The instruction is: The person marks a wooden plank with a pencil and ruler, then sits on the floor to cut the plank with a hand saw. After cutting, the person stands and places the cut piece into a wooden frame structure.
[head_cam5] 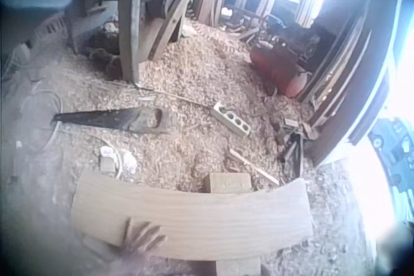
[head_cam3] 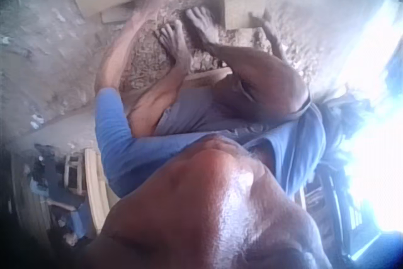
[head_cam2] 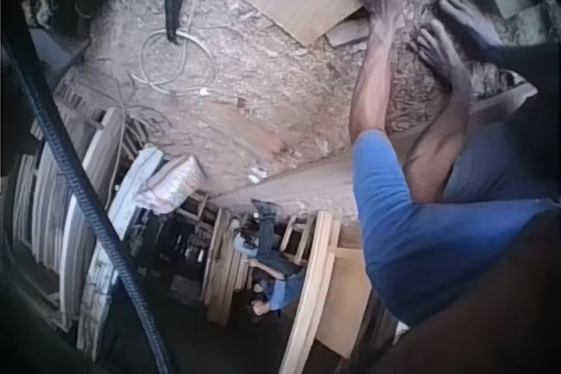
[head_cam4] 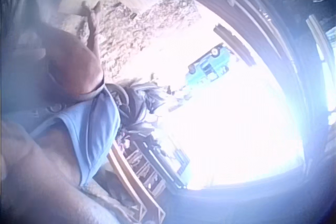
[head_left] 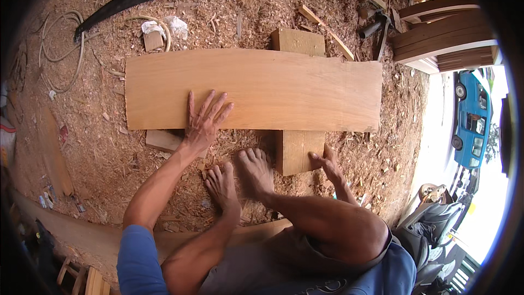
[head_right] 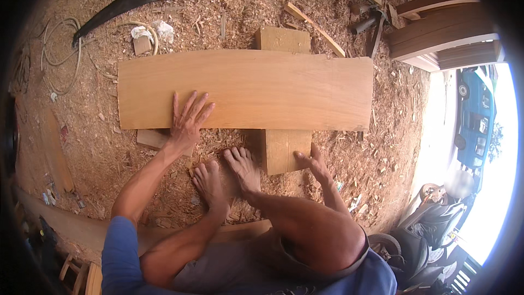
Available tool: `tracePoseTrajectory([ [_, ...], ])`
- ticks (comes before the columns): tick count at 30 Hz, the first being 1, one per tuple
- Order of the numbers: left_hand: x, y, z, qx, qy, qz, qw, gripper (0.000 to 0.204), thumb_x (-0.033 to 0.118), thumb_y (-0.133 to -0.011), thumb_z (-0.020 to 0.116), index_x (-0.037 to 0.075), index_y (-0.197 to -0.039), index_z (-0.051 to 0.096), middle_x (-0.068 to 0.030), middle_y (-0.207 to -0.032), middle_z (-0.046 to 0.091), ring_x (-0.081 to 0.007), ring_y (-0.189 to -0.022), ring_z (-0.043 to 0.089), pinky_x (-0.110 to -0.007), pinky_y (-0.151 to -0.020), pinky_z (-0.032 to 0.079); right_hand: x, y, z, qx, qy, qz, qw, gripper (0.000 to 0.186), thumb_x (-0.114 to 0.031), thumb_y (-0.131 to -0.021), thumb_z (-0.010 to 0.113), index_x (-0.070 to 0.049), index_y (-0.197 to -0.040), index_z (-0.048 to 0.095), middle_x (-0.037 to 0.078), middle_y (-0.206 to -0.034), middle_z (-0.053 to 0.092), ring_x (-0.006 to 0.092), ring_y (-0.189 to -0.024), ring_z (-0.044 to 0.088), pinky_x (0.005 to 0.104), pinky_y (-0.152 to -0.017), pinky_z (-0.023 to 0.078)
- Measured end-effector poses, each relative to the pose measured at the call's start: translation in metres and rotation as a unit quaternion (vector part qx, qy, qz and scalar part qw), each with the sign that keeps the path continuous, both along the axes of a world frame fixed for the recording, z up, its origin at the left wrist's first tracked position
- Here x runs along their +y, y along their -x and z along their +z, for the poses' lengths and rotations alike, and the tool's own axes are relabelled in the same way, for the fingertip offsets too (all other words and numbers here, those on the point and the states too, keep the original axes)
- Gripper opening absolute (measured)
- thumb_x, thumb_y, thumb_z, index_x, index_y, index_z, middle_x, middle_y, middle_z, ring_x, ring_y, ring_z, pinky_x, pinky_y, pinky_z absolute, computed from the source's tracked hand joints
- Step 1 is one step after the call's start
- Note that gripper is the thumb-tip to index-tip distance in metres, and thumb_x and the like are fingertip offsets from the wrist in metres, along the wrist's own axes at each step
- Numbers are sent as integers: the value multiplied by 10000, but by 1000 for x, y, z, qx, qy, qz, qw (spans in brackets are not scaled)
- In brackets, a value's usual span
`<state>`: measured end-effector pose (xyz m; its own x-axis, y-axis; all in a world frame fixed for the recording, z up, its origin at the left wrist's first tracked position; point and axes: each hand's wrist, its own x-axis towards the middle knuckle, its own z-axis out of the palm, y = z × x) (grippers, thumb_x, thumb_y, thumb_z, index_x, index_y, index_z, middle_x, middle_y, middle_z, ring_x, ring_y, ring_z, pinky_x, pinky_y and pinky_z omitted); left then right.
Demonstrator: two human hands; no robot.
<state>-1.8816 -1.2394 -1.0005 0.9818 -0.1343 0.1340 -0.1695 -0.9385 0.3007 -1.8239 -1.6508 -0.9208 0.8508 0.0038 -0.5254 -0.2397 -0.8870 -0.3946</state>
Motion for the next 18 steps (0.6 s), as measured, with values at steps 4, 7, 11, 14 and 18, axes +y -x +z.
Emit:
tracePoseTrajectory([
  [4,-6,1,18,-13,15,18,1000,713,-66,-746,528,179,-1413,476,-78,-1522,354,-320,-1422,295,-664,-1152,89,1,2,11,-44,-34,2,998,524,-399,-790,768,-7,-1056,542,170,-909,634,269,-849,638,381,-739,517],
  [7,-12,4,28,25,34,18,999,774,-89,-733,503,183,-1453,414,-96,-1543,304,-316,-1445,247,-666,-1148,45,0,6,20,-62,-52,9,997,547,-404,-781,773,-2,-1067,538,179,-914,635,279,-859,636,387,-749,515],
  [11,-16,6,35,57,26,32,997,796,-95,-726,505,174,-1464,382,-98,-1539,296,-322,-1446,234,-661,-1146,42,-3,12,26,-87,-74,16,993,578,-411,-768,780,6,-1083,533,190,-921,635,292,-871,634,394,-762,512],
  [14,-17,4,40,55,18,34,998,800,-99,-715,523,171,-1457,393,-103,-1523,317,-325,-1441,243,-662,-1143,54,-4,16,27,-95,-85,17,992,601,-417,-758,785,12,-1094,529,199,-926,636,302,-881,632,399,-772,509],
  [18,-15,-1,54,75,24,28,997,814,-107,-706,540,171,-1457,392,-102,-1525,318,-328,-1442,239,-671,-1140,60,-3,18,29,-103,-97,19,990,633,-424,-746,792,19,-1109,524,210,-933,637,316,-893,629,406,-786,506],
])
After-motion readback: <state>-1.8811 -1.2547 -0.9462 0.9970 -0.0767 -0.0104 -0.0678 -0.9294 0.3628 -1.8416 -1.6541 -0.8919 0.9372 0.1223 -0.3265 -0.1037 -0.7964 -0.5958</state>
